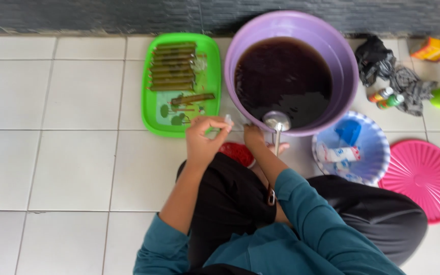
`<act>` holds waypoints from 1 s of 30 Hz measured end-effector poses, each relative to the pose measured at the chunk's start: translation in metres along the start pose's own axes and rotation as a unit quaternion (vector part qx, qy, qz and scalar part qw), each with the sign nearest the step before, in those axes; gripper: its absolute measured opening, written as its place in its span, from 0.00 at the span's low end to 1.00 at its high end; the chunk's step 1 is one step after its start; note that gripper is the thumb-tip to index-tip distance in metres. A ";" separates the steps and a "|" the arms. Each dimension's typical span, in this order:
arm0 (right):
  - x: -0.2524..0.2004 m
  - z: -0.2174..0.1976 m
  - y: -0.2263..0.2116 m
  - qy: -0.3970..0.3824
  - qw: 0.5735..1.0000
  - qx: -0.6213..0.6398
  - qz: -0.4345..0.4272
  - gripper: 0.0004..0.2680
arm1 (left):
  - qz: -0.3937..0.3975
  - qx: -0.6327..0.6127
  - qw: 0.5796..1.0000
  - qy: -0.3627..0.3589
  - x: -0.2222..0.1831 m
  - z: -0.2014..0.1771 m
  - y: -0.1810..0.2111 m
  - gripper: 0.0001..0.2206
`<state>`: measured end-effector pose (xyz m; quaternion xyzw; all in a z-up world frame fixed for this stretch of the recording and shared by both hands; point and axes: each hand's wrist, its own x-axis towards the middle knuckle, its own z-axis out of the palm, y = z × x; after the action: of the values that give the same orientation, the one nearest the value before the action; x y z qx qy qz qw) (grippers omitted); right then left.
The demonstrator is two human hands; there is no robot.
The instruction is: Manually filling small plastic bags with liquid using a ladle and funnel and tying them closed.
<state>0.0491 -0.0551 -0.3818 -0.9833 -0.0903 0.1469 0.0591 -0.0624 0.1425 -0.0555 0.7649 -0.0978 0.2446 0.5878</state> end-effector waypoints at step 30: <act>-0.182 -0.295 0.044 0.270 0.874 0.388 -0.110 0.07 | -0.184 -0.154 0.964 -0.113 0.004 0.055 0.028 0.05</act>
<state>-0.0267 -0.1601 -0.0570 -0.8666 -0.1141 -0.1086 0.4735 -0.0572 0.0829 -0.0399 0.6929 -0.0578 0.0266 0.7183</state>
